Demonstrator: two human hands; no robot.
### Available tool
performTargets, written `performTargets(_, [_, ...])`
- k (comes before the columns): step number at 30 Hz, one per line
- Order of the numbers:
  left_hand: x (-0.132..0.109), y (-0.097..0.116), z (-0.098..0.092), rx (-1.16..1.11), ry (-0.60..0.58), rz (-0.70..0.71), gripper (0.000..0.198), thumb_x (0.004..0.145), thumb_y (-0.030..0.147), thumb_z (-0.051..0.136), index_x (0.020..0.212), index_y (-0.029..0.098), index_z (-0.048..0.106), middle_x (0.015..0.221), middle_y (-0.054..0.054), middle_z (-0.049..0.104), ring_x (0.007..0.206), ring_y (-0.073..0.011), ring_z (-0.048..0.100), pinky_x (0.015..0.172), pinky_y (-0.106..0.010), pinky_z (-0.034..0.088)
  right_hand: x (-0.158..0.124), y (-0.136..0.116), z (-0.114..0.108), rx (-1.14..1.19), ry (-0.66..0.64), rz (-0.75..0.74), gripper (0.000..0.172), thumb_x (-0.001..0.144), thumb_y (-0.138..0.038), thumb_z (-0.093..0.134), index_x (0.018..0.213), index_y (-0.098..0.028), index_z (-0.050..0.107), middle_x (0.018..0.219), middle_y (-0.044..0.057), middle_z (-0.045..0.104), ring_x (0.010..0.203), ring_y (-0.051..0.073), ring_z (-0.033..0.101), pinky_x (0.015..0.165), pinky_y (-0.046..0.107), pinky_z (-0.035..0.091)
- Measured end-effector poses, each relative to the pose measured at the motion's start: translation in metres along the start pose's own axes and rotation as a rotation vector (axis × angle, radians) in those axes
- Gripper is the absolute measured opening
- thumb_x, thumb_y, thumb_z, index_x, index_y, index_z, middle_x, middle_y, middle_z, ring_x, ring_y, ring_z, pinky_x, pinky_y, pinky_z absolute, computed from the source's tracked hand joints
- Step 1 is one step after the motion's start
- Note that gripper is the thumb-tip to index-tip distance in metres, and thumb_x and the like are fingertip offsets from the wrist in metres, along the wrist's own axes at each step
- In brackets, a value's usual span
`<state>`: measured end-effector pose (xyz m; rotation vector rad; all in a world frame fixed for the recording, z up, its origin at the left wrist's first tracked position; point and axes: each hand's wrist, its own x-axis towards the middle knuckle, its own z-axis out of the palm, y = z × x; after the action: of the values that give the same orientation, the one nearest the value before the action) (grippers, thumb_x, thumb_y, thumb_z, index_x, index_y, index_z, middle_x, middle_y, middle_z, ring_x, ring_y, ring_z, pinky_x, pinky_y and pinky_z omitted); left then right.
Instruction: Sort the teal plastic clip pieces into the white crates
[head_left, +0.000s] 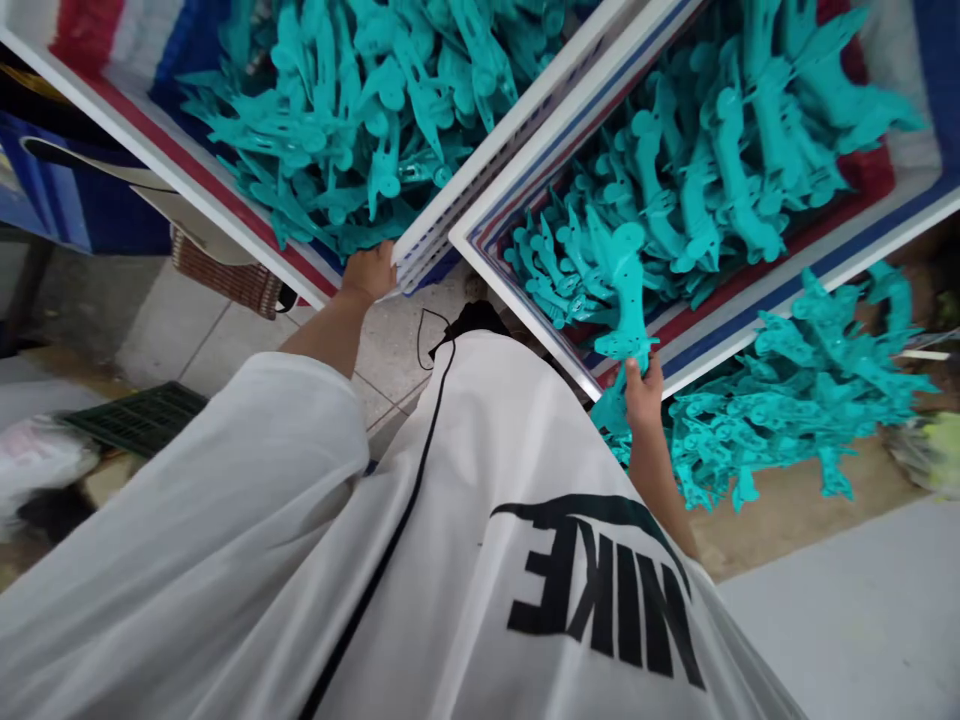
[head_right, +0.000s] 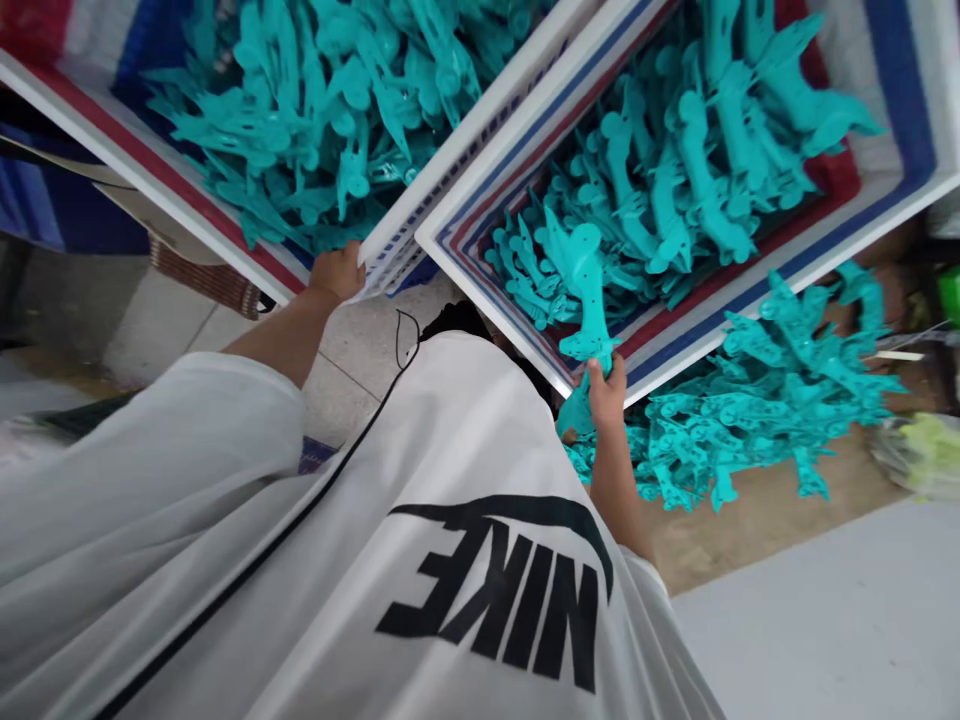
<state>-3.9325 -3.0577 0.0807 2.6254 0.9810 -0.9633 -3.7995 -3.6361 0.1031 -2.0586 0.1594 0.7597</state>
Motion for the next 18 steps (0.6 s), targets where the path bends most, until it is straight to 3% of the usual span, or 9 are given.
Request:
performTargets(4, [-0.006, 0.007, -0.009, -0.066, -0.036, 0.030, 0.040, 0.120, 0.023, 0.055, 0.149, -0.004, 0.050, 0.152, -0.023, 0.075, 0.134, -0.0271, 0.069, 0.122, -0.039, 0.048, -0.009, -0.042, -0.031, 0.298, 0.048, 0.005, 0.062, 0.081, -0.079, 0.088, 0.109, -0.032, 0.057, 0.072, -0.009, 0.054, 0.055, 0.017, 0.056, 0.057, 0.036, 0.056])
performTargets(7, [-0.011, 0.010, -0.021, -0.124, -0.017, 0.082, 0.039, 0.116, 0.019, 0.061, 0.148, -0.002, 0.056, 0.145, -0.019, 0.078, 0.130, -0.0272, 0.070, 0.121, -0.039, 0.048, -0.008, -0.082, -0.035, 0.449, -0.042, -0.066, 0.053, 0.083, -0.075, 0.086, 0.105, -0.033, 0.060, 0.069, -0.012, 0.042, 0.049, 0.014, 0.043, 0.053, 0.037, 0.055])
performTargets(9, [-0.019, 0.020, -0.031, -0.159, 0.038, 0.098, 0.043, 0.115, 0.026, 0.066, 0.149, 0.000, 0.060, 0.149, -0.020, 0.077, 0.133, -0.0299, 0.069, 0.121, -0.041, 0.049, 0.001, -0.111, -0.022, 0.544, -0.103, -0.109, 0.046, 0.085, -0.068, 0.084, 0.110, -0.034, 0.066, 0.068, -0.012, 0.037, 0.050, 0.015, 0.042, 0.052, 0.036, 0.054])
performTargets(11, [-0.036, 0.042, -0.044, -0.289, 0.169, 0.132, 0.048, 0.114, 0.034, 0.068, 0.152, 0.004, 0.063, 0.162, -0.024, 0.069, 0.144, -0.0363, 0.065, 0.124, -0.047, 0.050, 0.014, -0.145, 0.006, 0.624, -0.137, -0.190, 0.045, 0.084, -0.061, 0.086, 0.116, -0.034, 0.069, 0.068, -0.011, 0.042, 0.055, 0.017, 0.051, 0.057, 0.036, 0.057])
performTargets(13, [-0.063, 0.075, -0.057, -0.623, 0.335, 0.253, 0.051, 0.111, 0.037, 0.070, 0.154, 0.010, 0.066, 0.170, -0.025, 0.062, 0.154, -0.0405, 0.061, 0.125, -0.050, 0.052, 0.028, -0.183, 0.044, 0.652, -0.137, -0.326, 0.046, 0.084, -0.059, 0.087, 0.118, -0.034, 0.070, 0.072, -0.007, 0.052, 0.066, 0.021, 0.064, 0.069, 0.040, 0.064])
performTargets(14, [-0.078, 0.094, -0.063, -0.841, 0.308, 0.412, 0.057, 0.108, 0.042, 0.075, 0.158, 0.015, 0.065, 0.165, -0.023, 0.065, 0.150, -0.0390, 0.065, 0.120, -0.048, 0.057, 0.035, -0.203, 0.064, 0.631, -0.124, -0.403, 0.047, 0.086, -0.062, 0.085, 0.121, -0.034, 0.070, 0.077, -0.005, 0.059, 0.074, 0.023, 0.069, 0.077, 0.044, 0.068])
performTargets(16, [-0.107, 0.128, -0.074, -1.168, 0.003, 0.780, 0.079, 0.100, 0.054, 0.086, 0.169, 0.026, 0.059, 0.154, -0.020, 0.072, 0.135, -0.0370, 0.076, 0.102, -0.045, 0.066, 0.044, -0.243, 0.104, 0.525, -0.075, -0.545, 0.054, 0.093, -0.069, 0.077, 0.134, -0.034, 0.071, 0.093, 0.002, 0.071, 0.094, 0.028, 0.076, 0.096, 0.052, 0.070])
performTargets(18, [-0.124, 0.150, -0.085, -1.283, -0.241, 0.964, 0.099, 0.093, 0.060, 0.094, 0.177, 0.030, 0.052, 0.137, -0.017, 0.079, 0.119, -0.0354, 0.081, 0.093, -0.044, 0.067, 0.046, -0.280, 0.133, 0.362, -0.039, -0.657, 0.068, 0.101, -0.076, 0.066, 0.156, -0.035, 0.064, 0.122, 0.009, 0.078, 0.122, 0.033, 0.078, 0.113, 0.058, 0.066])
